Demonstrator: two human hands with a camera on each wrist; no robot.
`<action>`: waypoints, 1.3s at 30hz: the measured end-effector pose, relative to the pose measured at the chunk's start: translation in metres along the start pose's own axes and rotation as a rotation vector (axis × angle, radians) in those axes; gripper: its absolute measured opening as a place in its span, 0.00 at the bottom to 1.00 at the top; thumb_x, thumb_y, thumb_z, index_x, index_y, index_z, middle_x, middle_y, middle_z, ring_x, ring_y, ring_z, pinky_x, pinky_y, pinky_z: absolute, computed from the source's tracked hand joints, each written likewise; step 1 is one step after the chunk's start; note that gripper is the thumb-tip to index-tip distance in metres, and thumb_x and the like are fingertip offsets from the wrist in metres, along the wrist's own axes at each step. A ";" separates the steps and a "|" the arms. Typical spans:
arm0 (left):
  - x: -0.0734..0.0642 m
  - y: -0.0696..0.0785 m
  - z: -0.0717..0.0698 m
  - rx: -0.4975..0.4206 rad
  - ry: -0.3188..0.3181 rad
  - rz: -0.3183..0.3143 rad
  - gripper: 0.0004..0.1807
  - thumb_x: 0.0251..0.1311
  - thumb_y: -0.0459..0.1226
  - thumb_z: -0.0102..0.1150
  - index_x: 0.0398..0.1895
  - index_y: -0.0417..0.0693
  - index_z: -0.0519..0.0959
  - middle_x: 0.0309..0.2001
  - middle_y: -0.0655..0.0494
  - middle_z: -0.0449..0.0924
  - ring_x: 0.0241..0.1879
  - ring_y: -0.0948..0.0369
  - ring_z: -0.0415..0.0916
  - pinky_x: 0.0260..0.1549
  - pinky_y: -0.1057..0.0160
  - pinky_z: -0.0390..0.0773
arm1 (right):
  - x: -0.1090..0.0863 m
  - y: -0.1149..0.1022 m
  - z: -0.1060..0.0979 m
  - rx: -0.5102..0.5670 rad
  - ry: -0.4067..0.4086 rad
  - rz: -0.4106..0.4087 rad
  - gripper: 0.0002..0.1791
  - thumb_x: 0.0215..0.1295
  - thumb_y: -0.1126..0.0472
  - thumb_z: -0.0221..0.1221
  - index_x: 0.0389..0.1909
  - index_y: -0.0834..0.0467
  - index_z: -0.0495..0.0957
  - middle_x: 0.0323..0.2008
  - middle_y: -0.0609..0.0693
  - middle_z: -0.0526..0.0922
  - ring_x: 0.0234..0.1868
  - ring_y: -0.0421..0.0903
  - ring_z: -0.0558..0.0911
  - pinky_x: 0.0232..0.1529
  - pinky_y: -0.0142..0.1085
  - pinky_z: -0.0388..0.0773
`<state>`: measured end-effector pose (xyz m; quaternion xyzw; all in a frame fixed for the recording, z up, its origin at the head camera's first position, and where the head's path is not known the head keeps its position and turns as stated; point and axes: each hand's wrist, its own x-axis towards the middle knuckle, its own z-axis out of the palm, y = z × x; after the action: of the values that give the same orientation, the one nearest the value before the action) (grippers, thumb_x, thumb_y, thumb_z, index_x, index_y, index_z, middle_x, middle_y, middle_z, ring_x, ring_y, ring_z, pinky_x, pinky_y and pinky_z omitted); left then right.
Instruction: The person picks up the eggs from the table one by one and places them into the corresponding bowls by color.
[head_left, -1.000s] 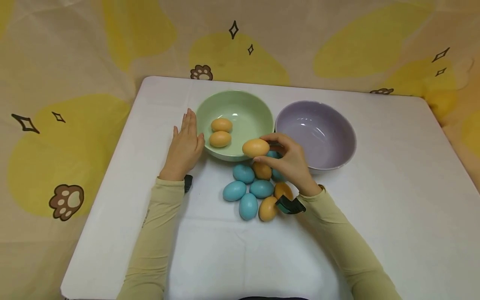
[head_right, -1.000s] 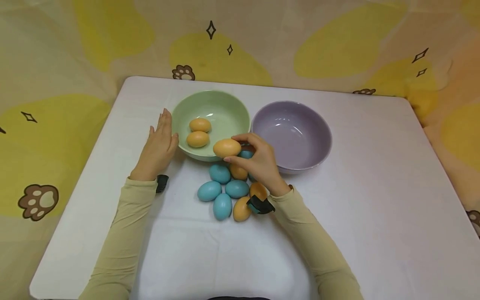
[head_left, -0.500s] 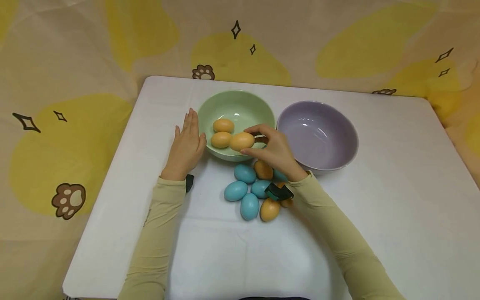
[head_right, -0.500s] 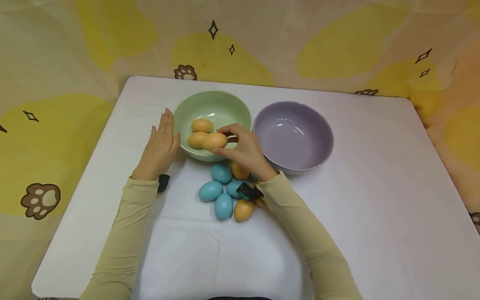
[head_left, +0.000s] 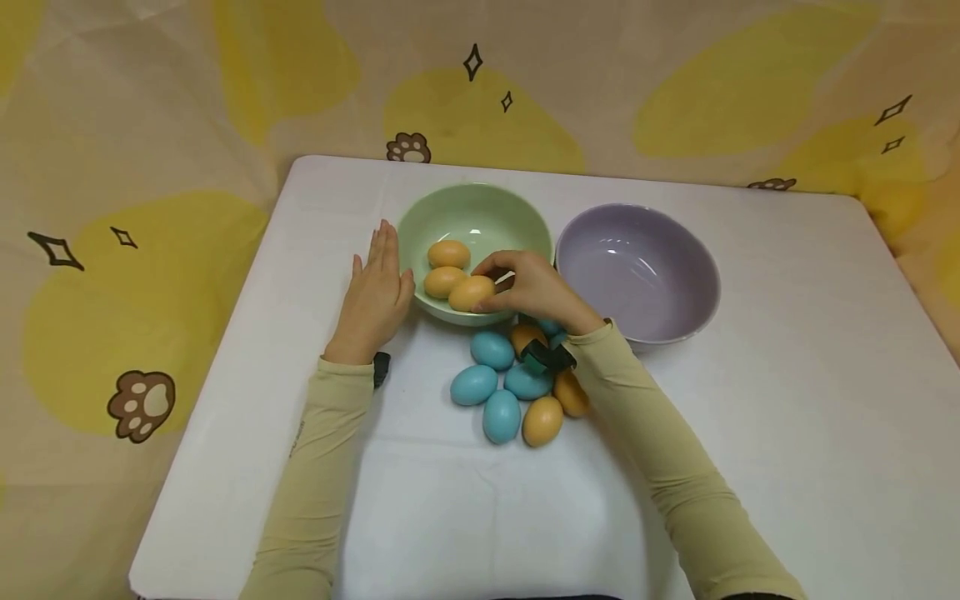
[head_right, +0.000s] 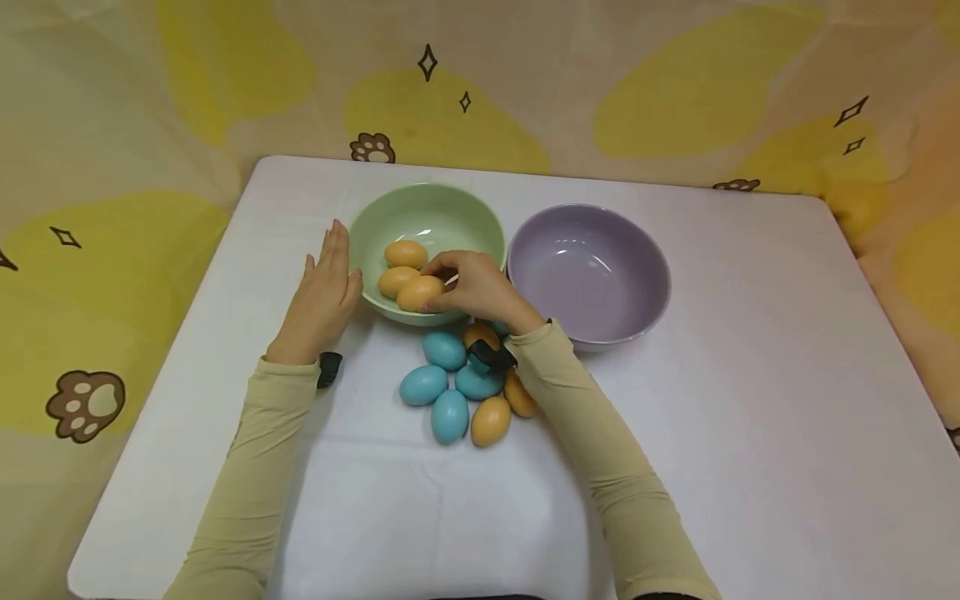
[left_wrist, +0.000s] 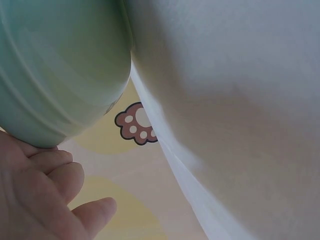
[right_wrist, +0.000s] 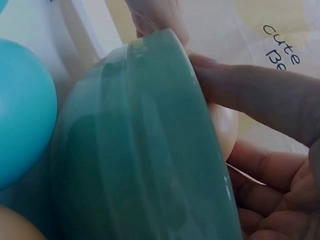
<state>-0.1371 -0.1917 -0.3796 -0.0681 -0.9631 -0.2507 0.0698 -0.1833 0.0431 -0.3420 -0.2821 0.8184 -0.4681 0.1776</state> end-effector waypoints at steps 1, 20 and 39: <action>0.000 0.000 0.000 0.001 0.000 0.001 0.34 0.72 0.41 0.33 0.73 0.31 0.40 0.75 0.41 0.35 0.74 0.50 0.35 0.66 0.40 0.39 | 0.000 0.000 0.000 0.001 -0.003 0.000 0.22 0.47 0.65 0.72 0.45 0.64 0.80 0.40 0.55 0.82 0.41 0.48 0.83 0.44 0.35 0.79; 0.000 0.001 -0.001 0.000 -0.006 -0.012 0.34 0.72 0.40 0.34 0.73 0.30 0.40 0.75 0.40 0.35 0.74 0.50 0.34 0.66 0.40 0.39 | 0.000 0.000 0.002 -0.042 0.024 -0.043 0.23 0.46 0.63 0.73 0.45 0.64 0.81 0.41 0.53 0.83 0.45 0.45 0.79 0.47 0.35 0.77; -0.001 0.003 -0.003 -0.006 0.012 0.005 0.34 0.72 0.39 0.35 0.73 0.29 0.40 0.74 0.39 0.37 0.73 0.49 0.36 0.65 0.38 0.41 | -0.007 0.004 -0.001 0.223 0.099 -0.146 0.21 0.51 0.73 0.68 0.48 0.72 0.78 0.48 0.68 0.78 0.50 0.64 0.77 0.54 0.41 0.73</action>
<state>-0.1349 -0.1906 -0.3763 -0.0691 -0.9617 -0.2540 0.0760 -0.1793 0.0497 -0.3450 -0.2961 0.7463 -0.5812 0.1325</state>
